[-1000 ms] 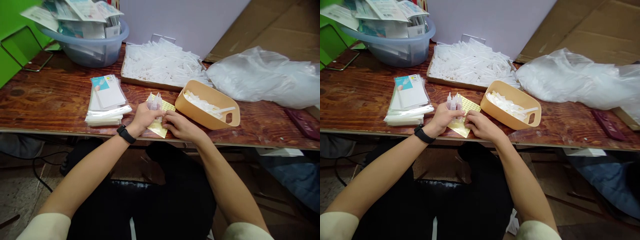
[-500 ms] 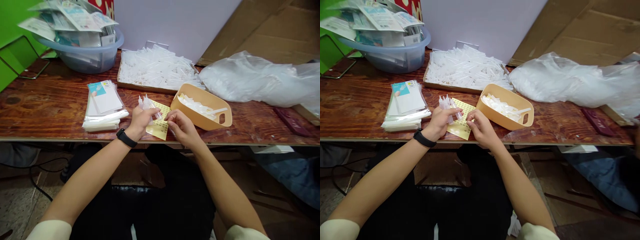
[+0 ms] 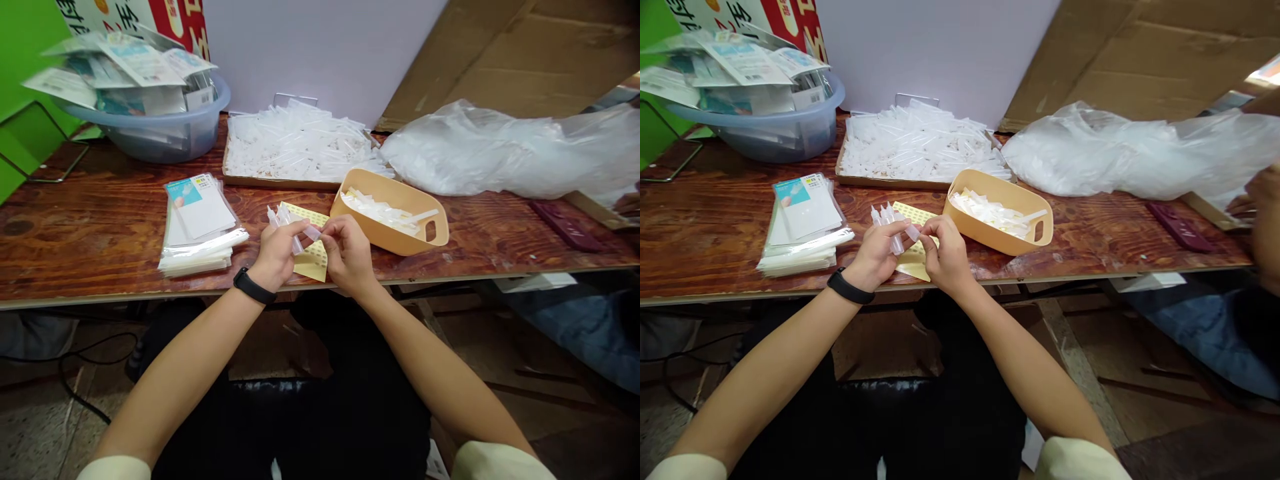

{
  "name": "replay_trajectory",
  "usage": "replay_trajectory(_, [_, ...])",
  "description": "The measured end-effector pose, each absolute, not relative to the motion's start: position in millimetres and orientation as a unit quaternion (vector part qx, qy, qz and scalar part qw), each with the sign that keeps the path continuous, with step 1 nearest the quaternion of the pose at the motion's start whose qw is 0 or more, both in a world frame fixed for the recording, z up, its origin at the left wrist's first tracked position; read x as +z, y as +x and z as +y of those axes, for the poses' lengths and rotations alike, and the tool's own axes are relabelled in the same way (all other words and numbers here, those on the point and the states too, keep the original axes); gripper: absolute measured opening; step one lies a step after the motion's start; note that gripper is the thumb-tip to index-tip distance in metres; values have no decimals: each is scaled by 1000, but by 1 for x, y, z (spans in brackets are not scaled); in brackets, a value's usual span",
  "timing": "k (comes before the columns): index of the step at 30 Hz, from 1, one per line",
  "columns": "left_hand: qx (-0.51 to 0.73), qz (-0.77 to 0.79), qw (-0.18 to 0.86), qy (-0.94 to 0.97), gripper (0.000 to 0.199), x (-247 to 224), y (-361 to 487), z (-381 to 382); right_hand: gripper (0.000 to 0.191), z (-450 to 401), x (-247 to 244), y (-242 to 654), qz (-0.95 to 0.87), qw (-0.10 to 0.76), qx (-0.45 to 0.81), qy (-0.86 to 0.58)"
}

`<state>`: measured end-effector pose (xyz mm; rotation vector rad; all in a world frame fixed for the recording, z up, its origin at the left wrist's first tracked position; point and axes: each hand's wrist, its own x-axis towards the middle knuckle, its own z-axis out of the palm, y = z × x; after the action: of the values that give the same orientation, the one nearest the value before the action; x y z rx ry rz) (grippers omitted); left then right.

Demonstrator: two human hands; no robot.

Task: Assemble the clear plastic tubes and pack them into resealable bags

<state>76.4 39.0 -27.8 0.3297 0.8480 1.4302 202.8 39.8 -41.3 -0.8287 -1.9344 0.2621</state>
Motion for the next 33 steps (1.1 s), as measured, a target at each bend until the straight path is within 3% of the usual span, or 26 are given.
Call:
replay_trajectory(12, [632, 354, 680, 116, 15, -24, 79, 37, 9, 40, -45, 197, -784, 510, 79, -345])
replay_trajectory(19, [625, 363, 680, 123, 14, -25, 74, 35, 9, 40, -43, 200, -762, 503, 223, -342])
replay_trajectory(28, [609, 390, 671, 161, 18, -30, 73, 40, 10, 41, -42, 216, -755, 483, 271, -349])
replay_trajectory(33, [629, 405, 620, 236, 24, -42, 75, 46, 8, 39, -48, 245, -834, 365, 218, -353])
